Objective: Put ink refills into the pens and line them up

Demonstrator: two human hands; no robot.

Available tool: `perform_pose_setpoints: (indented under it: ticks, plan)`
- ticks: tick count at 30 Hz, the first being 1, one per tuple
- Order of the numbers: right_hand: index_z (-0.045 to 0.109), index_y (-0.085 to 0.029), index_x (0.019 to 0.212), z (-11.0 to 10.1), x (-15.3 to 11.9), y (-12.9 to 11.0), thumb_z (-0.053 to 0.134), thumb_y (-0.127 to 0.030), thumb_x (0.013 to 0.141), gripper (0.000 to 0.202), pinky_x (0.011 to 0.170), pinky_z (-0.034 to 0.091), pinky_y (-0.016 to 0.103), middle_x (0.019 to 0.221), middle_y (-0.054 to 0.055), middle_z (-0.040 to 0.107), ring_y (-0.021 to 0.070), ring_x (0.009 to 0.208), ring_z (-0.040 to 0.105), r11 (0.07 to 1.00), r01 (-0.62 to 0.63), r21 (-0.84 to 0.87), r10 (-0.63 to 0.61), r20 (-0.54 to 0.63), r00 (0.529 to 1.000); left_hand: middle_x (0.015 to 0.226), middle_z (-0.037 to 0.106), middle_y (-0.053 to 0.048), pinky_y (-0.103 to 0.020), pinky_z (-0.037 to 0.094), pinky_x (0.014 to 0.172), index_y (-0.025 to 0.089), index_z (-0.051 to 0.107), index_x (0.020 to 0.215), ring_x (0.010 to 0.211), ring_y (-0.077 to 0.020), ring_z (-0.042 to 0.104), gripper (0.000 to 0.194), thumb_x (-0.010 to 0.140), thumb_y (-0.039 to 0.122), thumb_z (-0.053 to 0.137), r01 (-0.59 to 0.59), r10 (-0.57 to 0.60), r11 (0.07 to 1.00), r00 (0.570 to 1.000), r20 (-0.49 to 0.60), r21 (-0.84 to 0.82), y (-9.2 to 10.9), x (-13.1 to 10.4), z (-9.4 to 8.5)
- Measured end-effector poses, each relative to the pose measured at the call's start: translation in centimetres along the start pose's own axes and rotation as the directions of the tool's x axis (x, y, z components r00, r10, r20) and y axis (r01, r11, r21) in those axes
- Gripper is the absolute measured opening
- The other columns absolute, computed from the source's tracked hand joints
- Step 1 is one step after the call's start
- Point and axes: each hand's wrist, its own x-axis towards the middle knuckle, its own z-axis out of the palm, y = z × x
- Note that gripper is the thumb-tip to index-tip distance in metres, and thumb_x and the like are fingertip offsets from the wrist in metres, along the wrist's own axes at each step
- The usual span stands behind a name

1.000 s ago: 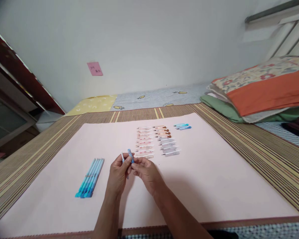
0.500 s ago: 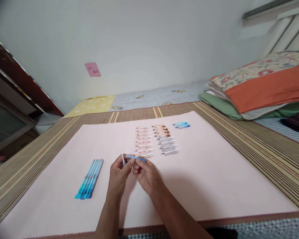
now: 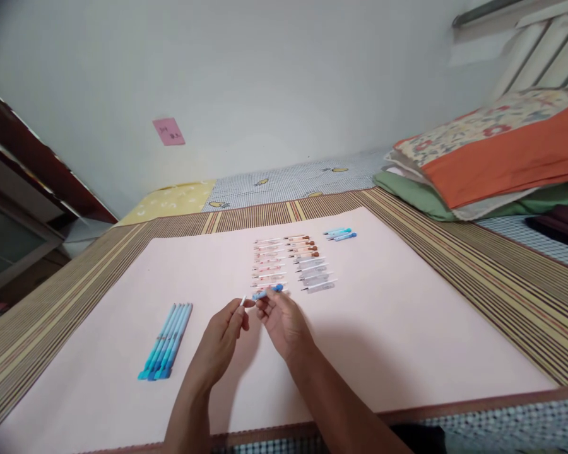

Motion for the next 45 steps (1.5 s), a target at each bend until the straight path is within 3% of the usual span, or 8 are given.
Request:
perform_pose_setpoints:
  ticks: [12, 18, 24, 29, 33, 36, 39, 45]
  plan:
    - [0.070, -0.017, 0.087, -0.1, -0.1, -0.8, 0.084, -0.036, 0.069, 0.030, 0.066, 0.041, 0.026, 0.075, 0.000, 0.066, 0.0125, 0.070, 0.058, 0.933, 0.156, -0.325, -0.124, 0.117, 0.985, 0.062, 0.045, 0.003, -0.029, 0.029, 0.058, 0.022, 0.046, 0.070, 0.059, -0.0155, 0.042, 0.035, 0.100, 0.039, 0.039, -0.025, 0.017, 0.993, 0.998, 0.067, 0.119, 0.2, 0.0, 0.2]
    - [0.068, -0.018, 0.091, -0.3, 0.3, -1.6, 0.077, -0.044, 0.075, 0.031, 0.061, 0.040, 0.028, 0.068, 0.000, 0.064, 0.0134, 0.062, 0.055, 0.755, 0.308, -0.579, -0.199, 0.244, 0.949, 0.070, 0.056, 0.004, -0.027, 0.034, 0.059, 0.022, 0.052, 0.100, 0.059, -0.0137, 0.045, 0.017, 0.099, 0.037, 0.044, 0.020, -0.005, 0.992, 0.993, 0.120, -0.125, -0.4, 0.2, 0.7]
    - [0.066, -0.017, 0.092, -1.1, 0.7, -2.8, 0.074, -0.047, 0.079, 0.034, 0.055, 0.033, 0.027, 0.062, -0.002, 0.058, 0.0112, 0.056, 0.048, 0.692, 0.271, -0.669, -0.049, 0.331, 0.942, 0.063, 0.058, 0.003, -0.024, 0.026, 0.049, 0.021, 0.048, 0.092, 0.047, -0.0091, 0.035, 0.027, 0.099, 0.046, 0.042, 0.138, -0.036, 0.906, 0.967, 0.252, -0.401, -0.5, 0.3, 1.4]
    - [0.067, -0.016, 0.095, -1.6, 0.6, -3.6, 0.072, -0.045, 0.082, 0.032, 0.054, 0.030, 0.026, 0.071, -0.002, 0.057, 0.0092, 0.057, 0.043, 0.632, 0.256, -0.731, 0.090, 0.397, 0.913, 0.060, 0.060, 0.001, -0.024, 0.022, 0.046, 0.019, 0.050, 0.091, 0.044, -0.0077, 0.034, 0.034, 0.098, 0.051, 0.044, 0.234, -0.079, 0.806, 0.953, 0.294, -0.544, -0.5, 0.5, 2.0]
    - [0.068, -0.016, 0.092, -1.6, 0.7, -3.7, 0.070, -0.044, 0.084, 0.030, 0.054, 0.029, 0.025, 0.069, -0.003, 0.053, 0.0085, 0.056, 0.038, 0.557, 0.272, -0.785, 0.109, 0.393, 0.913, 0.057, 0.061, 0.001, -0.022, 0.019, 0.045, 0.019, 0.048, 0.092, 0.041, -0.0077, 0.034, 0.030, 0.094, 0.049, 0.051, 0.326, -0.141, 0.691, 0.936, 0.322, -0.645, -0.9, 0.7, 2.5]
    - [0.069, -0.016, 0.090, -1.7, 0.9, -3.6, 0.071, -0.046, 0.082, 0.031, 0.057, 0.036, 0.025, 0.073, -0.001, 0.058, 0.0107, 0.061, 0.047, 0.528, 0.300, -0.795, 0.067, 0.391, 0.918, 0.059, 0.063, -0.001, -0.021, 0.022, 0.045, 0.019, 0.047, 0.089, 0.041, -0.0071, 0.035, 0.028, 0.090, 0.045, 0.055, 0.335, -0.143, 0.655, 0.935, 0.324, -0.677, -1.1, 0.7, 2.7]
    - [0.070, -0.016, 0.090, -1.7, 1.0, -3.6, 0.074, -0.047, 0.079, 0.033, 0.067, 0.045, 0.028, 0.081, 0.002, 0.064, 0.0152, 0.073, 0.058, 0.552, 0.325, -0.768, 0.025, 0.404, 0.914, 0.063, 0.063, -0.002, -0.020, 0.026, 0.047, 0.018, 0.049, 0.085, 0.044, -0.0061, 0.039, 0.032, 0.087, 0.047, 0.063, 0.330, -0.107, 0.613, 0.935, 0.338, -0.718, -0.9, 0.8, 2.7]
    - [0.071, -0.017, 0.099, -1.7, 0.5, -3.3, 0.073, -0.047, 0.082, 0.034, 0.058, 0.049, 0.030, 0.062, -0.002, 0.062, 0.0160, 0.055, 0.061, 0.649, 0.210, -0.731, 0.160, 0.401, 0.902, 0.067, 0.059, 0.000, -0.019, 0.027, 0.045, 0.015, 0.056, 0.090, 0.049, -0.0062, 0.041, 0.037, 0.077, 0.044, 0.074, 0.337, -0.098, 0.507, 0.937, 0.335, -0.793, -0.5, 1.1, 2.8]
